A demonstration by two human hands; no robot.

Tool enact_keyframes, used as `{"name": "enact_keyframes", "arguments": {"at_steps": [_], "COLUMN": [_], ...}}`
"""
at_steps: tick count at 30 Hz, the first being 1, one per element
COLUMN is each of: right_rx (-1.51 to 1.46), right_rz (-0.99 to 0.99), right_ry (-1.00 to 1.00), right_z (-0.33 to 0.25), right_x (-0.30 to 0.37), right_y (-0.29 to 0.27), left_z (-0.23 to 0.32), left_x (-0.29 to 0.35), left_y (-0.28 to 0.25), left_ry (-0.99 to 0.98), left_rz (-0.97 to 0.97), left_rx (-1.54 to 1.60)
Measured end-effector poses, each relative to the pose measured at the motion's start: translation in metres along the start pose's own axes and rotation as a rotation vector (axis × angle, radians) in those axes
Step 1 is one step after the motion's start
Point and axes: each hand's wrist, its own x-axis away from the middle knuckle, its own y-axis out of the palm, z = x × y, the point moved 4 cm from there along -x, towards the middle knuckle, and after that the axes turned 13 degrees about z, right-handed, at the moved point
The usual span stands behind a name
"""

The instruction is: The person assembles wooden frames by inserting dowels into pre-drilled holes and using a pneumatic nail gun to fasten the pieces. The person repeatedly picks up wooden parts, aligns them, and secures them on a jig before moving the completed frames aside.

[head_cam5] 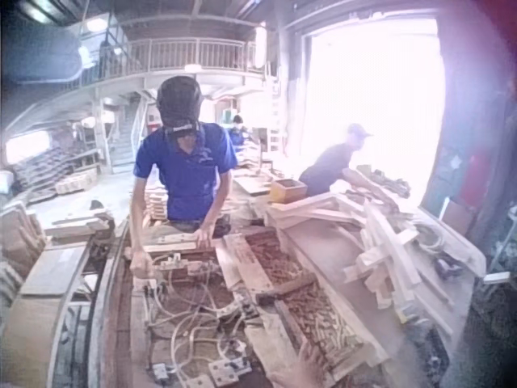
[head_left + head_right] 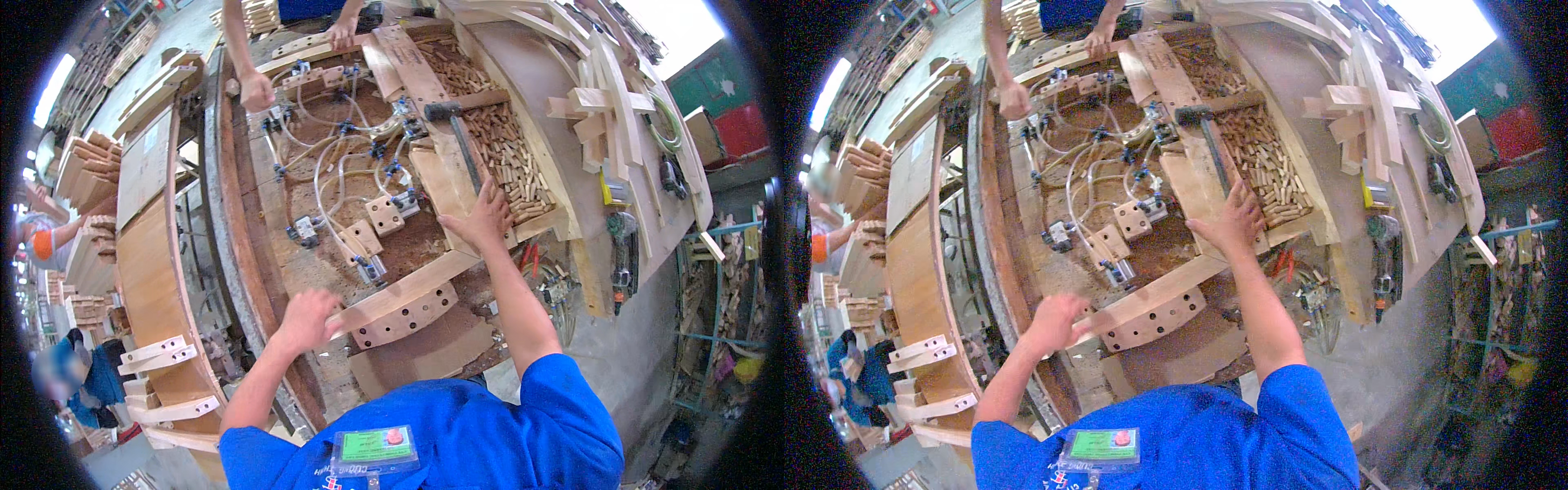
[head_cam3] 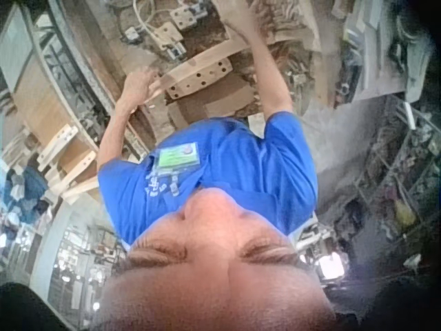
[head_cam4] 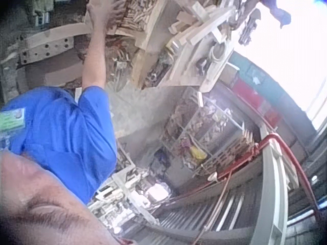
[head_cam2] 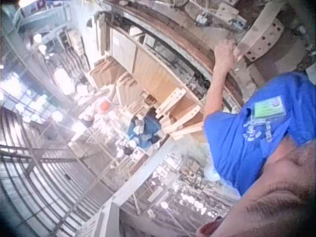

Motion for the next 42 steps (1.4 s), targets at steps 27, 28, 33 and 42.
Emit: {"name": "enact_keyframes", "arguments": {"at_steps": [27,28,33,42], "right_rx": [-0.241,-0.177,0.120,-0.459], "right_rz": [0.361,0.428,0.458,0.585], "right_ry": [-0.068,-0.023,0.015,0.144], "right_z": [0.128,0.161,0.268,0.336], "right_x": [0.051,0.064,0.107,0.092], "right_y": [-0.044,-0.047,-0.056,-0.038], "left_z": [-0.035,-0.023,0.047,0.129], "left_x": [-0.007,0.005,0.049,0.030], "left_y": [0.004,0.011,0.052,0.067], "left_ry": [-0.591,-0.574,-0.630,-0.464], "left_rz": [0.683,0.667,0.522,0.410], "left_rx": [0.331,0.358,0.478,0.524]}}
